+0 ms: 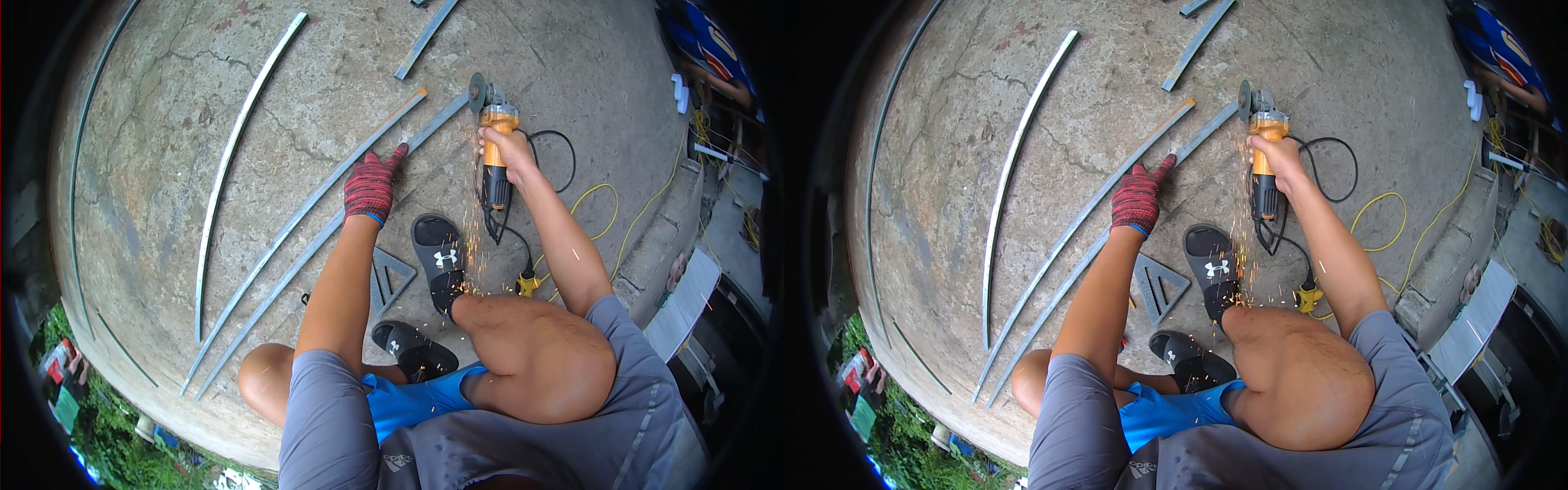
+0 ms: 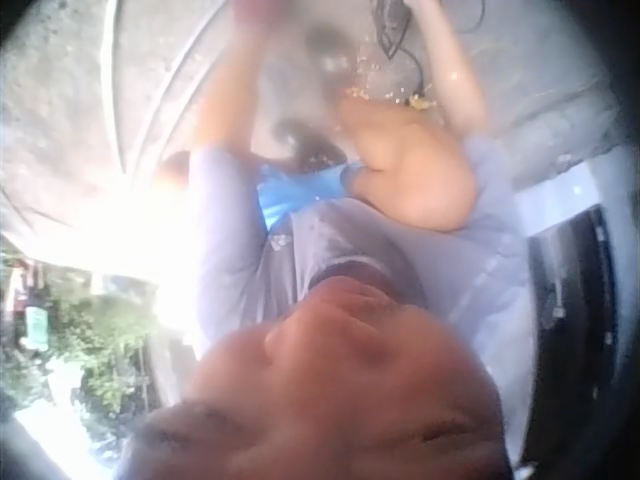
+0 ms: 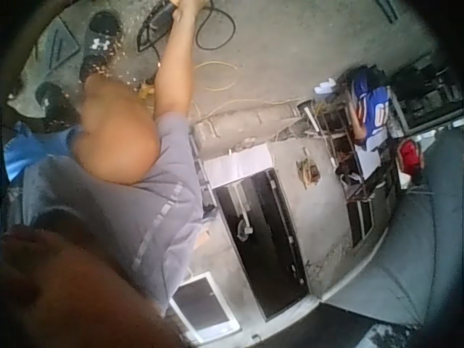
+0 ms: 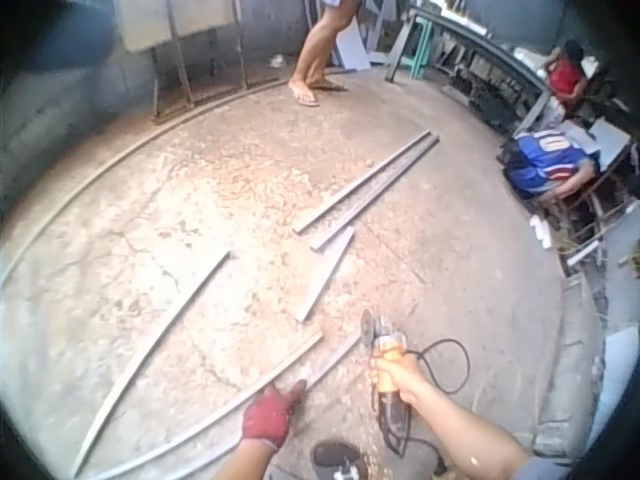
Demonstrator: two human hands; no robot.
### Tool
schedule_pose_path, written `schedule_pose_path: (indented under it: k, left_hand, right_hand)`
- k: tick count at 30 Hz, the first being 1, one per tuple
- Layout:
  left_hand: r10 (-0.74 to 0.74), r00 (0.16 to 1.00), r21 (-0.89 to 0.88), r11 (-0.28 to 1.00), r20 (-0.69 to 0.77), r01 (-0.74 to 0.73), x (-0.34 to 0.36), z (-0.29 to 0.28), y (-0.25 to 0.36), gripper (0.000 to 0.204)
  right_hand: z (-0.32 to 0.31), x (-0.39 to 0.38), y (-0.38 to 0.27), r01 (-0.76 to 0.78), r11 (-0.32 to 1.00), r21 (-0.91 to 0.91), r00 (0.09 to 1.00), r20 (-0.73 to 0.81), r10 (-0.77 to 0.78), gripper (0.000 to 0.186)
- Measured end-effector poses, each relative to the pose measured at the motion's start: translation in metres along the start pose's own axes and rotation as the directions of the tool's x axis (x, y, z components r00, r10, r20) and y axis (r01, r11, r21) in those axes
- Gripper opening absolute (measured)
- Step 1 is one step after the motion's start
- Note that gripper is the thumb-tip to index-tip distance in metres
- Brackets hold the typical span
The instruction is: Marking and cutting metal strips using a square, pencil, and angle grinder.
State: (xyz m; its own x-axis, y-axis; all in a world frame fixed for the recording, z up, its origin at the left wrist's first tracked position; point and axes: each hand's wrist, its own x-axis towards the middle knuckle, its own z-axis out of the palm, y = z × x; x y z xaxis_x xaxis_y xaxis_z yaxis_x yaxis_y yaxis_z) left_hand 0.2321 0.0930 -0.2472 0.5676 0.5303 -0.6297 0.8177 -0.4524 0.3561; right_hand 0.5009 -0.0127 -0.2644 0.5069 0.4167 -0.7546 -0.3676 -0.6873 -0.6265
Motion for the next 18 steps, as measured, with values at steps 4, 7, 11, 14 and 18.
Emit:
schedule_pose_path:
  k: [4,7,11,14,18]
  left_hand:
    - [0.001,1.000,0.002,1.000,-0.002,-0.001,0.000,0.001,-0.001,0.071]
    - [-0.004,1.000,-0.011,1.000,0.010,0.005,0.000,-0.001,0.001,0.071]
    - [-0.004,1.000,-0.007,1.000,0.009,0.004,-0.001,0.000,-0.001,0.070]
    - [0.002,1.000,-0.005,1.000,-0.002,-0.002,0.000,0.002,-0.001,0.071]
    - [-0.006,1.000,0.012,1.000,-0.001,0.006,0.000,-0.001,0.002,0.070]
  right_hand:
    - [0.003,-0.003,-0.001,-0.038,0.998,0.050,0.999,0.017,0.037,0.030]
    - [0.005,-0.007,-0.004,0.009,0.999,0.037,1.000,-0.028,-0.008,0.027]
    - [0.008,-0.014,-0.006,-0.007,1.000,0.021,0.999,-0.042,0.008,0.027]
    - [0.004,-0.011,-0.001,0.011,1.000,0.015,1.000,-0.029,-0.011,0.028]
    - [-0.002,-0.012,0.000,0.019,1.000,-0.016,0.999,-0.026,-0.020,0.030]
